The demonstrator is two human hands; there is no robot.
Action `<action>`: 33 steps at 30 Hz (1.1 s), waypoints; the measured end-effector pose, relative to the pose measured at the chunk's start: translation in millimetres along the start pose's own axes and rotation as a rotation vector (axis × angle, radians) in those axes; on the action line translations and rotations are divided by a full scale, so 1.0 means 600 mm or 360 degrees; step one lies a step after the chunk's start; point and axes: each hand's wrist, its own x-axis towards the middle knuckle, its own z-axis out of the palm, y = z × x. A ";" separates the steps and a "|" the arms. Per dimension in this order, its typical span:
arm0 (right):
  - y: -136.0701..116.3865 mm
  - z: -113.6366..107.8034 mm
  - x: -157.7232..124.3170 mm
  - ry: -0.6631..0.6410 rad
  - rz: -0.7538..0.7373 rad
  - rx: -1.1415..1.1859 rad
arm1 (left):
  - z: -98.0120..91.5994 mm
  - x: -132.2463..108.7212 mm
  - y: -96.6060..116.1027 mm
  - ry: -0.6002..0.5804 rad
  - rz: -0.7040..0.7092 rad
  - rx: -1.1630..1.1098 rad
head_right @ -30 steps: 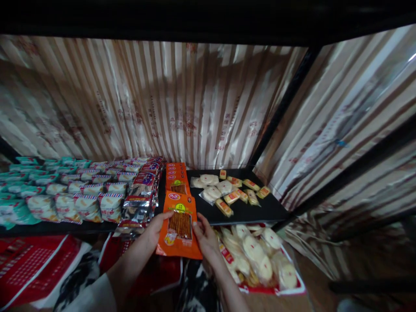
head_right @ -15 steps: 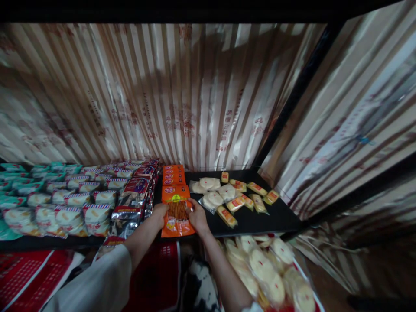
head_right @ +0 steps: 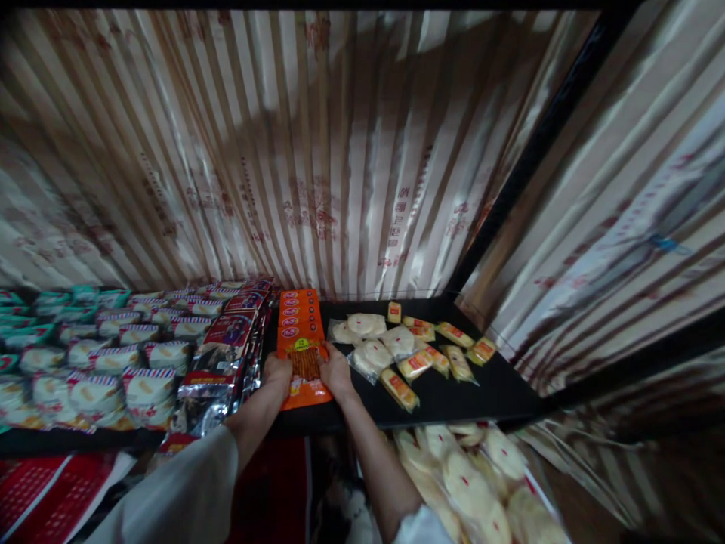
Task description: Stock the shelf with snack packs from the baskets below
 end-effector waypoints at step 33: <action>0.005 0.021 -0.019 0.0160 -0.0265 -0.0682 | 0.006 -0.048 -0.003 -0.0036 0.0754 0.0639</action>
